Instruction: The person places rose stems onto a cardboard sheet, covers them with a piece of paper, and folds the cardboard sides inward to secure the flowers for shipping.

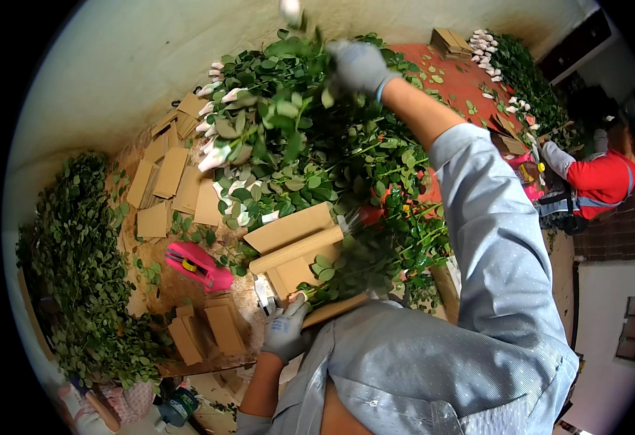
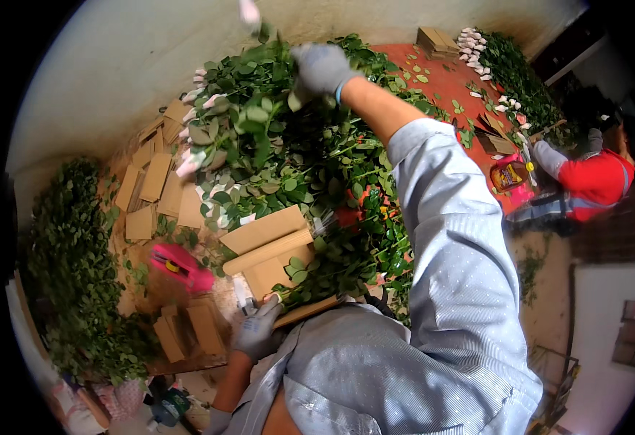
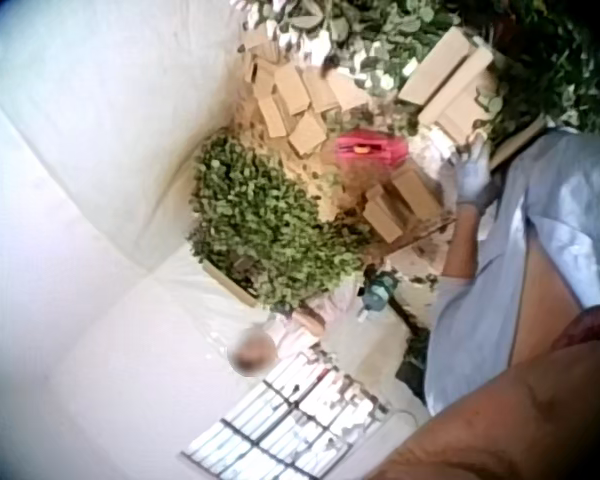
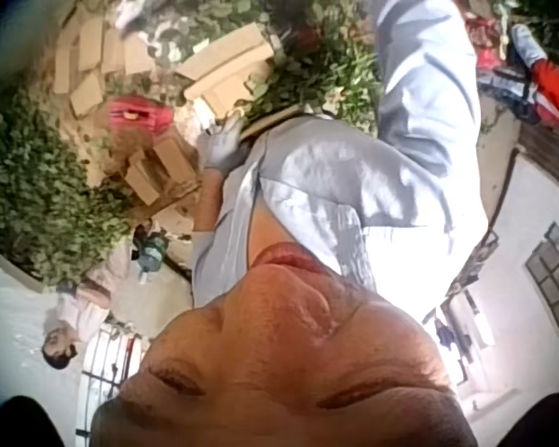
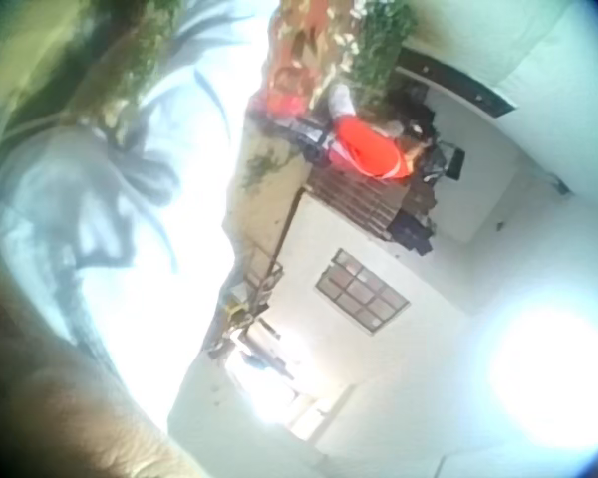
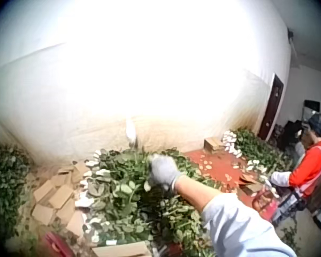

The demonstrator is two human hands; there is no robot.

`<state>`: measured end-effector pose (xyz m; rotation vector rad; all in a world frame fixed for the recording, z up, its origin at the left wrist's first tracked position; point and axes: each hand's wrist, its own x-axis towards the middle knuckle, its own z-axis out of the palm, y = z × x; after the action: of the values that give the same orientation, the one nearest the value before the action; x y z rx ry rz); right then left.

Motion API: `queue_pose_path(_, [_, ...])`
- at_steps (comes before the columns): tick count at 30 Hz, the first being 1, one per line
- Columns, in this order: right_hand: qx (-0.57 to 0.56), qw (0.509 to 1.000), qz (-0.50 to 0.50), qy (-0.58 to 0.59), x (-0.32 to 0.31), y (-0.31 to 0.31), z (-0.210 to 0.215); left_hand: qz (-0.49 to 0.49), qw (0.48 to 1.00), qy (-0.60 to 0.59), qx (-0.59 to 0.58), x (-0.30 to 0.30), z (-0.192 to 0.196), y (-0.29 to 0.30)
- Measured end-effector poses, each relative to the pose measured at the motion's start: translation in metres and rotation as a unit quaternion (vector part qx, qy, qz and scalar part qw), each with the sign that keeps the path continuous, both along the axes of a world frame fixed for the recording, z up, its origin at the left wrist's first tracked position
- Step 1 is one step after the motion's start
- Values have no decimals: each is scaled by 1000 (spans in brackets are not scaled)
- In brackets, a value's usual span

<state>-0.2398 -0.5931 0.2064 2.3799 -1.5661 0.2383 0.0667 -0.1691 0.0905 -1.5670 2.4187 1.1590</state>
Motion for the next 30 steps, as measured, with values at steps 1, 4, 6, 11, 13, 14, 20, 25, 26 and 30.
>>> queue_pose_path(1, [-33,995,-25,-89,-7,-11,11,-3,1000,-5,0,0,1,-1])
queue_pose_path(4, [-97,982,-15,-161,-12,-23,46,15,1000,26,-5,4,-8,5])
queue_pose_path(6, [-98,978,-1,-184,-21,-28,61,10,1000,9,-3,3,-5,5])
queue_pose_path(11, [-255,923,54,-283,-28,-13,83,5,1000,-12,-8,3,-10,6])
queue_pose_path(13, [-159,951,-14,-265,-23,4,102,10,1000,-18,-6,4,-12,6])
queue_pose_path(14, [-116,963,-26,-243,-25,2,108,5,1000,-29,4,6,-12,7])
queue_pose_path(20, [-184,934,-40,-302,-10,12,172,-9,998,-52,24,4,-2,4])
queue_pose_path(25, [-76,961,-53,-261,4,-4,219,6,998,-60,34,5,-9,7])
queue_pose_path(26, [-68,950,-26,-304,8,-8,226,9,998,-53,30,7,-16,10])
queue_pose_path(30, [-129,878,71,-456,46,29,306,7,1000,-30,-1,6,-18,9])
